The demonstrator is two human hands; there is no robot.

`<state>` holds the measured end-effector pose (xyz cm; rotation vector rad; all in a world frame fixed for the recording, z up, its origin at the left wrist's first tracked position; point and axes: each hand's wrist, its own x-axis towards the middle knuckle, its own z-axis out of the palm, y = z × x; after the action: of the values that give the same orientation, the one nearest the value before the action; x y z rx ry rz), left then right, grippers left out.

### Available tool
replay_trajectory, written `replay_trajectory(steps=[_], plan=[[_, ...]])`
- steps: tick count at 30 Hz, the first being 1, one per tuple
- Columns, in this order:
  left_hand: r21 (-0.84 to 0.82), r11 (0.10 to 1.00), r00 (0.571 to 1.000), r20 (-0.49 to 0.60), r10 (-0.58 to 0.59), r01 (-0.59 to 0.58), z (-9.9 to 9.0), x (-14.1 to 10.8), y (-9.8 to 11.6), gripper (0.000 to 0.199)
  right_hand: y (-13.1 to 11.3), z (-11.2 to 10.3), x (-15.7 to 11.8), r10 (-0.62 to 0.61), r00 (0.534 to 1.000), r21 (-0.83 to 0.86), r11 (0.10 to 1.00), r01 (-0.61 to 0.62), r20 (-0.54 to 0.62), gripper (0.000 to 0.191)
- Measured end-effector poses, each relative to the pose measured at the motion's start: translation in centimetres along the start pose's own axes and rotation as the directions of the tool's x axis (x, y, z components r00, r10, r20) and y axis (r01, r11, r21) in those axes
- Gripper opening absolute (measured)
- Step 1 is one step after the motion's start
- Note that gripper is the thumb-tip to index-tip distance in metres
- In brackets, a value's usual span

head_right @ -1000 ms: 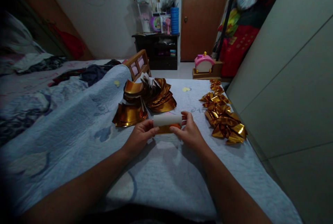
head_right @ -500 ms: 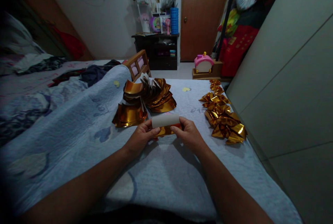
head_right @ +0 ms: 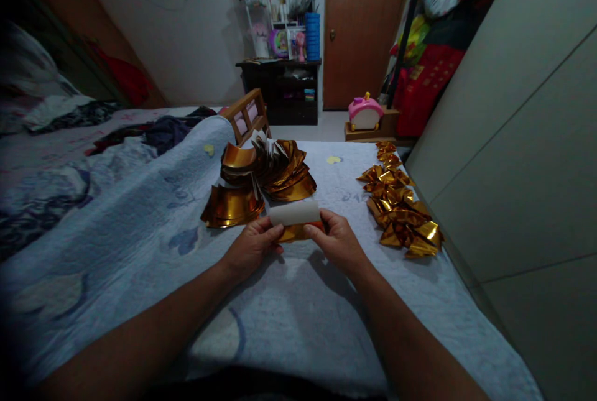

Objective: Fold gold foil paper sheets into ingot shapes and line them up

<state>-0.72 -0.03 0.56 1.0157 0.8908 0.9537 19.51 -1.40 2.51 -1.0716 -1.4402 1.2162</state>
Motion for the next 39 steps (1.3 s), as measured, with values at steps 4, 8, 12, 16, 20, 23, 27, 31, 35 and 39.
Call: replay_trajectory(steps=[4,8,12,16,20,23,27,31,35,39], plan=[[-0.009,1.000,1.000,-0.017,0.004,-0.004,0.19,-0.10,0.14,0.035,-0.16,-0.02,-0.07,0.015,1.000,-0.022,1.000,-0.015,-0.013,0.028],[-0.019,1.000,1.000,-0.025,-0.006,0.006,0.33,-0.21,0.21,0.036,-0.25,-0.02,-0.17,0.025,1.000,-0.032,0.999,-0.025,-0.015,0.026],[-0.012,1.000,0.999,-0.028,-0.015,0.015,0.35,-0.22,0.18,0.039,-0.28,0.06,-0.28,0.008,1.000,-0.028,1.000,-0.009,-0.025,0.024],[0.009,1.000,1.000,-0.005,-0.018,0.018,0.36,-0.27,0.24,0.043,-0.22,0.11,-0.28,0.008,1.000,-0.019,1.000,-0.008,-0.025,0.023],[0.012,1.000,1.000,0.007,-0.006,0.006,0.40,-0.33,0.28,0.044,-0.09,0.08,-0.21,0.000,0.999,-0.015,1.000,0.000,-0.033,0.023],[0.034,0.999,1.000,0.010,0.019,-0.019,0.30,-0.23,0.11,0.042,-0.02,0.09,-0.17,0.010,0.999,-0.013,1.000,-0.011,-0.040,0.024],[0.088,0.994,0.997,0.007,0.072,-0.072,0.06,-0.04,-0.18,0.040,0.09,0.18,-0.15,0.029,0.999,-0.023,0.999,-0.030,-0.042,0.025],[0.151,0.982,0.994,0.006,0.111,-0.110,0.06,-0.14,-0.07,0.035,0.30,0.22,-0.14,0.046,0.998,0.002,0.999,-0.046,-0.049,0.027],[0.143,0.984,0.994,0.017,0.109,-0.110,0.25,-0.40,0.26,0.038,0.35,0.15,-0.12,0.050,0.997,0.014,0.999,-0.049,-0.060,0.026],[0.082,0.984,0.987,0.017,0.160,-0.161,0.35,-0.58,0.30,0.051,0.22,0.08,-0.07,0.054,0.995,0.034,0.998,-0.052,-0.085,0.025]])
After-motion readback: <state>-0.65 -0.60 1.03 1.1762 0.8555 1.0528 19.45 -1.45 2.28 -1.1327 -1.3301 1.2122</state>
